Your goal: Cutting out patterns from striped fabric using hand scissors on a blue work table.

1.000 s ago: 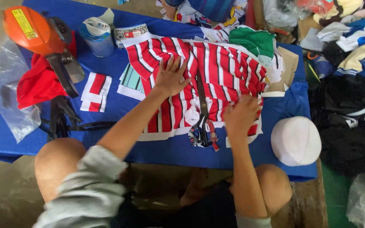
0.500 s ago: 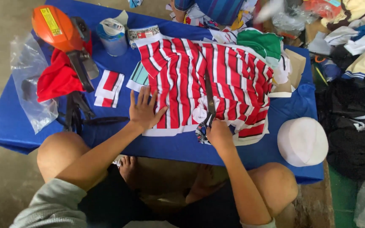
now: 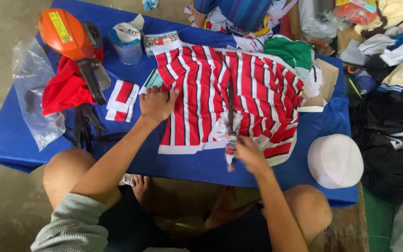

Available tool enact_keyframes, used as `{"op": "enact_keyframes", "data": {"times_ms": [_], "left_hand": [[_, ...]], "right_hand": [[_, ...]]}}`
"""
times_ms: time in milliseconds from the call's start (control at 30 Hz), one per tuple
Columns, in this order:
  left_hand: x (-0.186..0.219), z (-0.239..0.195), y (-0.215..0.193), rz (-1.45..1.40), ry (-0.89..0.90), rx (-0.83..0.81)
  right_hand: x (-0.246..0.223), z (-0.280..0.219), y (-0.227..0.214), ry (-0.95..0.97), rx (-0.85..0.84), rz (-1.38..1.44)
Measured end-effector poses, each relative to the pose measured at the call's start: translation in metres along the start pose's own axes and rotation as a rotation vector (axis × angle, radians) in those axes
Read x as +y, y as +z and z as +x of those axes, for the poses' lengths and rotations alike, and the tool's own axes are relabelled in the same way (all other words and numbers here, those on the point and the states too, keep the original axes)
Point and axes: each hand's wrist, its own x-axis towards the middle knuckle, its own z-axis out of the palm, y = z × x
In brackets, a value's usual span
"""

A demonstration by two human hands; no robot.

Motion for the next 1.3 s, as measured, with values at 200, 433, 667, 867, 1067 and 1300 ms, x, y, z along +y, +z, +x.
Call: {"op": "enact_keyframes", "data": {"times_ms": [200,433,667,867,1067,1300], "left_hand": [[-0.028,0.102,0.036,-0.309,-0.253,0.1],[0.001,0.138,0.031,-0.547,-0.504,0.097],[0.006,0.171,0.035,-0.826,-0.374,0.333],[0.01,0.168,0.018,-1.163,-0.913,0.031],[-0.01,0.218,0.052,-0.907,-0.754,-0.078],[0.021,0.232,-0.048,-1.036,-0.109,0.262]], "right_hand": [[-0.008,-0.005,0.006,0.133,-0.554,1.025],[-0.046,-0.09,0.048,-0.063,-0.909,1.429],[0.006,-0.052,0.064,-0.204,-0.635,0.461],[0.011,-0.01,0.058,0.017,-0.162,0.211],[0.083,0.145,0.041,-0.634,-1.252,0.924],[0.074,0.089,0.021,-0.657,-0.272,0.349]]}}
